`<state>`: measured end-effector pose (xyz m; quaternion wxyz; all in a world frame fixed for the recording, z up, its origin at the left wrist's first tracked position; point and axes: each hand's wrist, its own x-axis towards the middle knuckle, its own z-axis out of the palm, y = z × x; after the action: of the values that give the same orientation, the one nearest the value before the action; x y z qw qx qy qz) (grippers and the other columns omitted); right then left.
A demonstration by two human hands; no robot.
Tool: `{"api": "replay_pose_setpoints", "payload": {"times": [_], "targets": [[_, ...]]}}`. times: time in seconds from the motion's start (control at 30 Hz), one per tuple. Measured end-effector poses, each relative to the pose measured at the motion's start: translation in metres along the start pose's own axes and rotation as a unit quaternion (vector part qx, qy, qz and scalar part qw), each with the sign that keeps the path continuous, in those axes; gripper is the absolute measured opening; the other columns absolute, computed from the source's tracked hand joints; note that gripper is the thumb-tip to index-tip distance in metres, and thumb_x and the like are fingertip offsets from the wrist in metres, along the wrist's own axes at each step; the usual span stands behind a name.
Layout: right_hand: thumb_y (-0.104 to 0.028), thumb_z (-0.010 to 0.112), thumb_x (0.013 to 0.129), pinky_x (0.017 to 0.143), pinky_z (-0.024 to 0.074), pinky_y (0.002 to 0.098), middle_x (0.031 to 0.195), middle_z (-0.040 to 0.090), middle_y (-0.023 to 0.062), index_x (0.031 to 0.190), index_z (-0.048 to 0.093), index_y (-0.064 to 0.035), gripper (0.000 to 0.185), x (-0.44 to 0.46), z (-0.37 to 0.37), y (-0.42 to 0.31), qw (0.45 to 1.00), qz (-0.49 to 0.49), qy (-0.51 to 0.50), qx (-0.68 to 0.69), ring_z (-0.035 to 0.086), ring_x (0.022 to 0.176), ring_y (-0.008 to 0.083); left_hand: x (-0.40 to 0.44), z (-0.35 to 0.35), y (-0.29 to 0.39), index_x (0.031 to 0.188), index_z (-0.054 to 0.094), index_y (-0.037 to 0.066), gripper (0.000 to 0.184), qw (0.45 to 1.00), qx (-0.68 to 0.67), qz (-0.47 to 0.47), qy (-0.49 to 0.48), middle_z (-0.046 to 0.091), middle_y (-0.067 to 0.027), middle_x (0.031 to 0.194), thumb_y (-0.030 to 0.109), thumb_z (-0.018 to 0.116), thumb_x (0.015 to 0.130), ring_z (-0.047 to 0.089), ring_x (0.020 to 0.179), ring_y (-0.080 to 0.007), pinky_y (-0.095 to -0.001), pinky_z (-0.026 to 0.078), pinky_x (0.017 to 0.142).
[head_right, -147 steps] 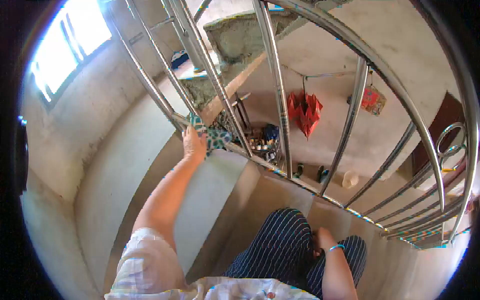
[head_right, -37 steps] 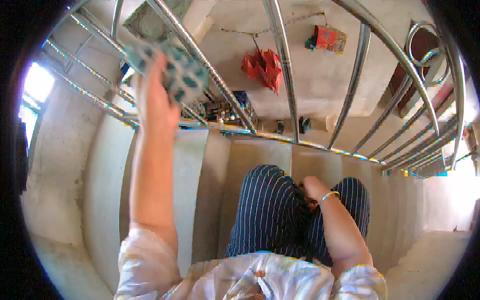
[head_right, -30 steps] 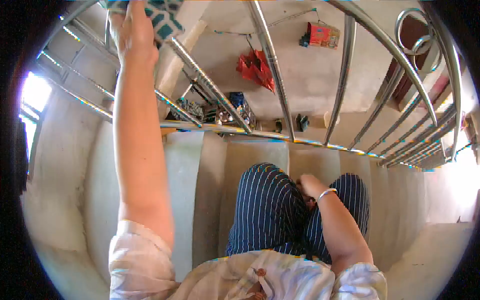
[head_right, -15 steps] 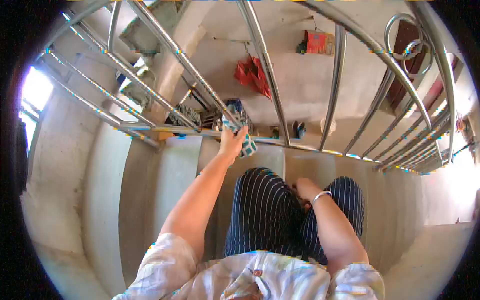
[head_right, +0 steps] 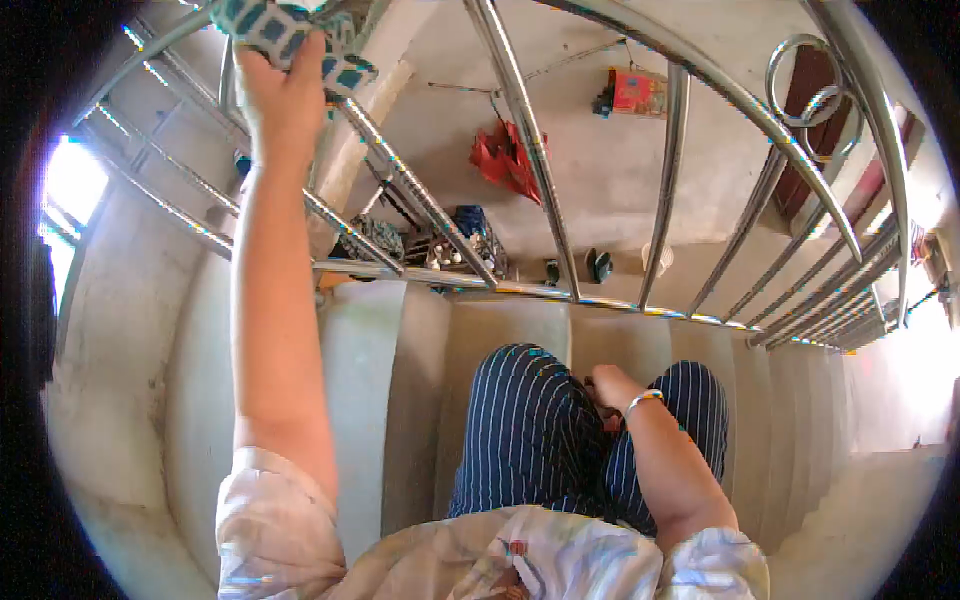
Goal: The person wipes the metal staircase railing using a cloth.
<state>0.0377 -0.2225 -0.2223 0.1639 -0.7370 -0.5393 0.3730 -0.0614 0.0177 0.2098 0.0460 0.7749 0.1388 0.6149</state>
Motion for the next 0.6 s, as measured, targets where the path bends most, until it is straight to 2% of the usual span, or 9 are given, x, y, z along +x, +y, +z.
{"api": "replay_pose_setpoints", "payload": {"times": [0.1, 0.17, 0.33, 0.37, 0.4, 0.43, 0.47, 0.57, 0.6], "targets": [[-0.013, 0.052, 0.068, 0.066, 0.0449, 0.0381, 0.079, 0.058, 0.0211, 0.084, 0.061, -0.0040, 0.020, -0.003, -0.003, -0.002, 1.000, -0.016, 0.013, -0.005, 0.057, 0.075, 0.0339, -0.049, 0.019, -0.021, 0.112, 0.033, -0.004, 0.050, 0.999, 0.046, -0.008, 0.003, 0.045, -0.0232, 0.102, 0.016, 0.057, 0.074, 0.046, 0.090, -0.0379, -0.0413, 0.035, 0.081], [-0.010, 0.054, 0.065, 0.065, 0.0449, 0.0392, 0.080, 0.058, 0.0218, 0.084, 0.060, -0.0036, 0.021, -0.004, -0.006, -0.005, 1.000, -0.019, 0.000, 0.010, 0.057, 0.078, 0.0343, -0.104, 0.027, -0.019, 0.115, 0.030, -0.005, 0.053, 0.986, 0.146, -0.057, -0.056, 0.042, -0.0243, 0.104, 0.015, 0.056, 0.074, 0.043, 0.096, -0.0380, -0.0413, 0.032, 0.084], [-0.014, 0.050, 0.071, 0.064, 0.0453, 0.0368, 0.075, 0.058, 0.0194, 0.081, 0.061, -0.0040, 0.019, -0.004, -0.009, -0.010, 0.998, -0.046, 0.017, -0.025, 0.058, 0.069, 0.0332, -0.259, 0.046, -0.038, 0.110, 0.033, -0.008, 0.054, 0.946, 0.016, -0.262, -0.190, 0.041, -0.0240, 0.105, 0.017, 0.060, 0.071, 0.043, 0.097, -0.0353, -0.0382, 0.034, 0.084], [-0.014, 0.050, 0.071, 0.064, 0.0453, 0.0368, 0.075, 0.058, 0.0194, 0.081, 0.061, -0.0040, 0.019, -0.003, -0.007, -0.008, 0.998, -0.045, 0.018, -0.026, 0.058, 0.069, 0.0332, -0.273, 0.043, -0.030, 0.103, 0.040, -0.003, 0.038, 0.860, -0.038, -0.447, -0.241, 0.045, -0.0204, 0.101, 0.014, 0.058, 0.073, 0.047, 0.093, -0.0305, -0.0368, 0.039, 0.080], [-0.011, 0.052, 0.068, 0.067, 0.0451, 0.0384, 0.077, 0.058, 0.0210, 0.082, 0.061, -0.0031, 0.018, 0.000, -0.003, -0.005, 0.999, -0.025, 0.013, -0.034, 0.057, 0.074, 0.0345, -0.276, 0.038, -0.026, 0.103, 0.040, -0.003, 0.038, 0.861, -0.040, -0.447, -0.241, 0.045, -0.0204, 0.101, 0.014, 0.058, 0.073, 0.047, 0.093, -0.0305, -0.0368, 0.039, 0.080], [-0.008, 0.054, 0.066, 0.069, 0.0449, 0.0400, 0.080, 0.057, 0.0225, 0.083, 0.060, -0.0021, 0.020, 0.002, 0.000, 0.000, 0.999, -0.004, 0.009, -0.041, 0.056, 0.079, 0.0358, -0.277, 0.033, -0.025, 0.100, 0.042, 0.000, 0.031, 0.677, -0.250, -0.655, -0.225, 0.048, -0.0164, 0.096, 0.012, 0.056, 0.074, 0.049, 0.089, -0.0269, -0.0354, 0.041, 0.076], [-0.008, 0.054, 0.066, 0.069, 0.0449, 0.0400, 0.080, 0.057, 0.0225, 0.083, 0.060, -0.0021, 0.020, -0.002, -0.004, -0.004, 0.999, 0.000, 0.011, -0.039, 0.056, 0.079, 0.0358, -0.275, 0.031, -0.022, 0.097, 0.044, 0.004, 0.025, 0.410, -0.427, -0.784, -0.185, 0.051, -0.0125, 0.092, 0.009, 0.055, 0.075, 0.051, 0.085, -0.0234, -0.0340, 0.044, 0.073], [-0.009, 0.054, 0.067, 0.070, 0.0450, 0.0397, 0.081, 0.057, 0.0227, 0.083, 0.061, -0.0033, 0.019, -0.015, -0.025, -0.028, 0.999, 0.034, -0.019, 0.009, 0.056, 0.079, 0.0353, -0.218, 0.029, 0.026, 0.096, 0.045, 0.008, 0.022, 0.494, -0.416, -0.748, -0.155, 0.052, -0.0047, 0.084, 0.005, 0.053, 0.076, 0.052, 0.077, -0.0169, -0.0304, 0.046, 0.068], [-0.009, 0.054, 0.067, 0.070, 0.0450, 0.0396, 0.082, 0.057, 0.0230, 0.084, 0.061, -0.0035, 0.019, -0.017, -0.028, -0.032, 0.999, 0.043, -0.028, 0.018, 0.056, 0.079, 0.0353, -0.198, 0.033, 0.036, 0.094, 0.045, 0.007, 0.021, 0.649, -0.429, -0.615, -0.129, 0.051, -0.0030, 0.084, 0.006, 0.054, 0.075, 0.050, 0.079, -0.0148, -0.0299, 0.045, 0.068]]}}
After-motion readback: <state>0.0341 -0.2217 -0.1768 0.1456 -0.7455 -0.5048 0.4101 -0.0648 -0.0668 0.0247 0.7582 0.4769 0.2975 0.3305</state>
